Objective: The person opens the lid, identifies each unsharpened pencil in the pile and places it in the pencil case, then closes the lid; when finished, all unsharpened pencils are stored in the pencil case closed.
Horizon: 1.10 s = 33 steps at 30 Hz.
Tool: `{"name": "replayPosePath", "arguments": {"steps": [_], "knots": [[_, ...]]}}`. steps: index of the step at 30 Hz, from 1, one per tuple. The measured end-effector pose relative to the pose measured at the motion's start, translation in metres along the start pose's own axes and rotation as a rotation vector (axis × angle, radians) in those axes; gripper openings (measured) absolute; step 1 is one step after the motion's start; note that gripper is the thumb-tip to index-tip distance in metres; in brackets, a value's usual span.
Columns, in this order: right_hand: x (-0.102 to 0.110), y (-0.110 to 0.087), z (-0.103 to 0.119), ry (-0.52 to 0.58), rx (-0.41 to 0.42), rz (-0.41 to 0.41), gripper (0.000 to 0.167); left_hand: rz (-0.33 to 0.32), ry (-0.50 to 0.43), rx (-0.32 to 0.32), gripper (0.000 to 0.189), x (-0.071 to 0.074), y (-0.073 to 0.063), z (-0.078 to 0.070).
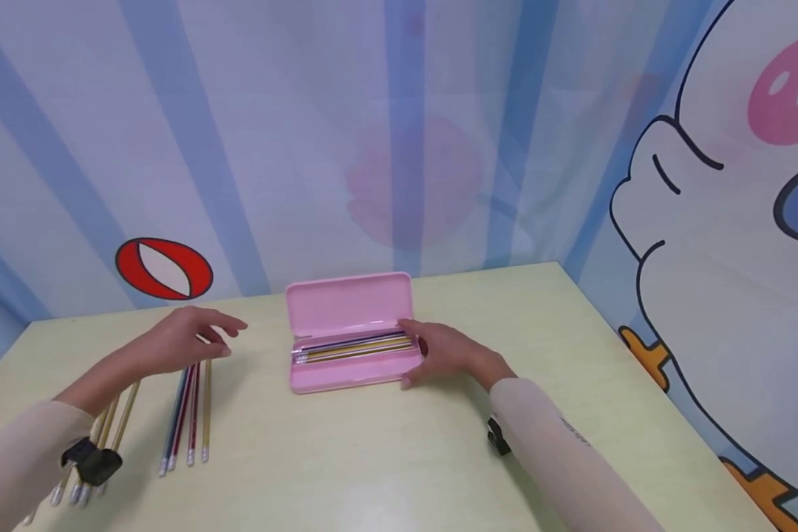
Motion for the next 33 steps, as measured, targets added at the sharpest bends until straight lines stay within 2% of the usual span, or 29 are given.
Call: {"name": "replayPosePath", "arguments": {"steps": [8, 18, 23, 30, 33], "knots": [[0.000, 0.001, -0.001, -0.001, 0.001, -0.002, 0.108, -0.044, -0.039, 0.050, 0.039, 0.008, -0.024, 0.034], [0.001, -0.001, -0.002, 0.006, -0.002, -0.010, 0.107, -0.053, -0.022, 0.151, 0.040, 0.013, -0.046, 0.064], [0.001, -0.001, -0.003, 0.000, 0.003, -0.014, 0.108, -0.059, -0.027, 0.196, 0.040, 0.010, -0.053, 0.073], [-0.001, -0.001, 0.000, 0.007, 0.013, -0.012, 0.108, -0.052, -0.063, 0.217, 0.038, 0.000, -0.053, 0.076], [0.000, -0.001, 0.000, 0.011, 0.010, -0.012, 0.108, -0.054, -0.080, 0.204, 0.037, -0.004, -0.050, 0.073]]}}
Point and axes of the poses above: each hand's wrist, its own y-axis towards the middle knuckle, its own x-axis out of the back of the hand, z = x × y, the point moved 10 cm from there along y, towards the middle knuckle, and after that the axes turned 8 degrees about z, right-handed, at the moved point
